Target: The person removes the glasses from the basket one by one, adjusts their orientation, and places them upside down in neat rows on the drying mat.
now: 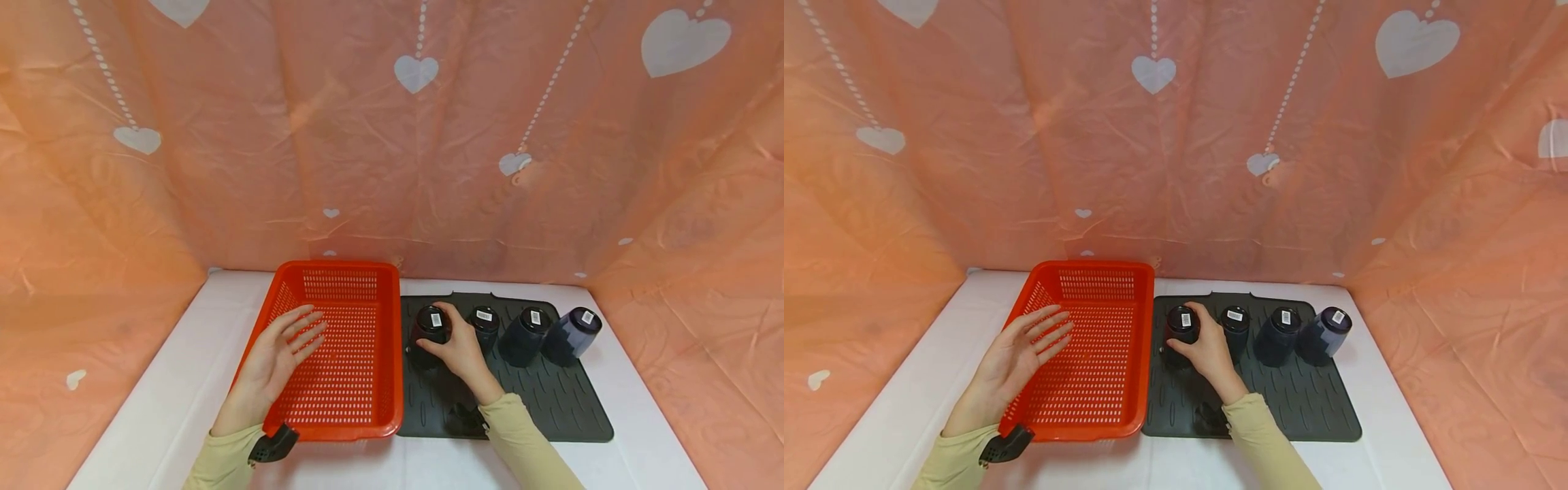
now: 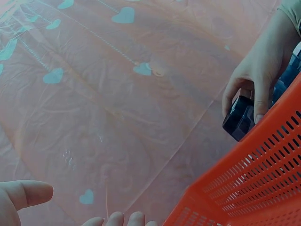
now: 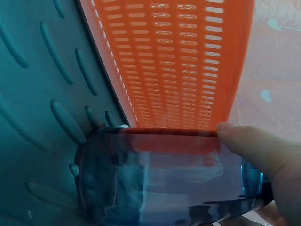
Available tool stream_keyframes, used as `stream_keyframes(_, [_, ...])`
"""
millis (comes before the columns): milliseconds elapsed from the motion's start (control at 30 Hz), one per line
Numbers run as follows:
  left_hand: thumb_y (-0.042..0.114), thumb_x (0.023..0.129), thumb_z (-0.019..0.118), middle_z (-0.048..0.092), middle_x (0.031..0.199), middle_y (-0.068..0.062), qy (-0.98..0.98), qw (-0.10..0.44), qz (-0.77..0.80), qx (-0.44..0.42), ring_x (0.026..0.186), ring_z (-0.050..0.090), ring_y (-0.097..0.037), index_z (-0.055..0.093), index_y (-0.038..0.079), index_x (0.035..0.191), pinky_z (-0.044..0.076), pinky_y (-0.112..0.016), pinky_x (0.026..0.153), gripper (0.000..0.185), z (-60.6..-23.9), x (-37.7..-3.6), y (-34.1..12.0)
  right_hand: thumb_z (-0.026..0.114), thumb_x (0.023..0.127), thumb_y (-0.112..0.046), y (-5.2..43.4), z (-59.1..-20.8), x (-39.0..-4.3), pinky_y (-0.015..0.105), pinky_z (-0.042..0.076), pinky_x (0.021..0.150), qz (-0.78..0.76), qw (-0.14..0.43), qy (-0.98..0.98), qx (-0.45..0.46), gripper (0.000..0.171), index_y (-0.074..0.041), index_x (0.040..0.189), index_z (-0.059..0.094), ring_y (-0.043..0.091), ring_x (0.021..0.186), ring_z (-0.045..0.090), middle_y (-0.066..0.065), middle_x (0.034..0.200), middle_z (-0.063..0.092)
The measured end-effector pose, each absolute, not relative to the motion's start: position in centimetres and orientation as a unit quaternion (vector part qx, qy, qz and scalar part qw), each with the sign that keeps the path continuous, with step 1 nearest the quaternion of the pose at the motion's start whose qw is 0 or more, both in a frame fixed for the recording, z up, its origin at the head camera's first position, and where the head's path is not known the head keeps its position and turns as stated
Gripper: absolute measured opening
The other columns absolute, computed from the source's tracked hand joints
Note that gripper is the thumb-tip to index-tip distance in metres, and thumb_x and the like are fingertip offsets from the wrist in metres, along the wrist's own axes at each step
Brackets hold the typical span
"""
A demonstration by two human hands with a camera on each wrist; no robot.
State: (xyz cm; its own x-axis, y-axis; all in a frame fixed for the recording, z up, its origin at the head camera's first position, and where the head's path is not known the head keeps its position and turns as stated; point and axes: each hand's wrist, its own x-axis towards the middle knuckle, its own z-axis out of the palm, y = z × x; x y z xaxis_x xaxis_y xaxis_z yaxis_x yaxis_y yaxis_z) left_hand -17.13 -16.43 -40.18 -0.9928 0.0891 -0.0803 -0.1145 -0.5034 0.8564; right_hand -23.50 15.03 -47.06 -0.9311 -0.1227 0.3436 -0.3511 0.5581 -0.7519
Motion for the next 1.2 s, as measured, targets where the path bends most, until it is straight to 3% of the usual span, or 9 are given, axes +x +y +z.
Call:
stream_keyframes(200, [0.028, 0.104, 0.039, 0.058, 0.125, -0.008, 0.493, 0.059, 0.868, -0.006, 0.120, 0.052, -0.032, 0.064, 0.018, 0.114, 0.042, -0.041, 0.101, 0.029, -40.2, -17.2, -16.4, 0.089, 0.067, -0.018, 15.1, -47.0, -23.5, 0.043, 0.051, 0.076, 0.432, 0.129, -0.881, 0.139, 0.076, -0.005, 0.131, 0.050, 0.027, 0.094, 0.060, 0.015, 0.116, 0.063])
stream_keyframes(400, [0.028, 0.105, 0.038, 0.061, 0.121, -0.004, 0.499, 0.059, 0.864, 0.005, 0.120, 0.052, -0.032, 0.064, 0.019, 0.114, 0.042, -0.041, 0.101, 0.029, -40.0, -17.2, -16.5, 0.088, 0.067, -0.018, 15.2, -47.0, -23.3, 0.048, 0.050, 0.085, 0.433, 0.123, -0.883, 0.137, 0.084, -0.003, 0.137, 0.044, 0.032, 0.106, 0.058, 0.018, 0.126, 0.058])
stream_keyframes(867, [0.026, 0.105, 0.038, 0.059, 0.121, -0.005, 0.497, 0.052, 0.866, 0.025, 0.115, 0.055, -0.025, 0.062, 0.016, 0.117, 0.040, -0.039, 0.103, 0.029, -38.6, -17.3, -18.0, 0.085, 0.071, -0.018, 14.8, -46.4, -23.1, 0.048, 0.046, 0.094, 0.445, 0.129, -0.873, 0.152, 0.079, -0.001, 0.136, 0.044, 0.033, 0.115, 0.054, 0.019, 0.127, 0.056])
stream_keyframes(1200, [0.025, 0.105, 0.037, 0.058, 0.127, -0.004, 0.575, 0.062, 0.811, 0.090, 0.119, 0.053, -0.025, 0.056, 0.012, 0.126, 0.042, -0.038, 0.101, 0.031, -37.4, -17.8, -18.5, 0.079, 0.080, -0.024, 17.1, -43.3, -20.6, 0.050, 0.044, 0.096, 0.415, 0.103, -0.888, 0.169, 0.075, -0.005, 0.142, 0.040, 0.034, 0.122, 0.048, 0.017, 0.139, 0.047])
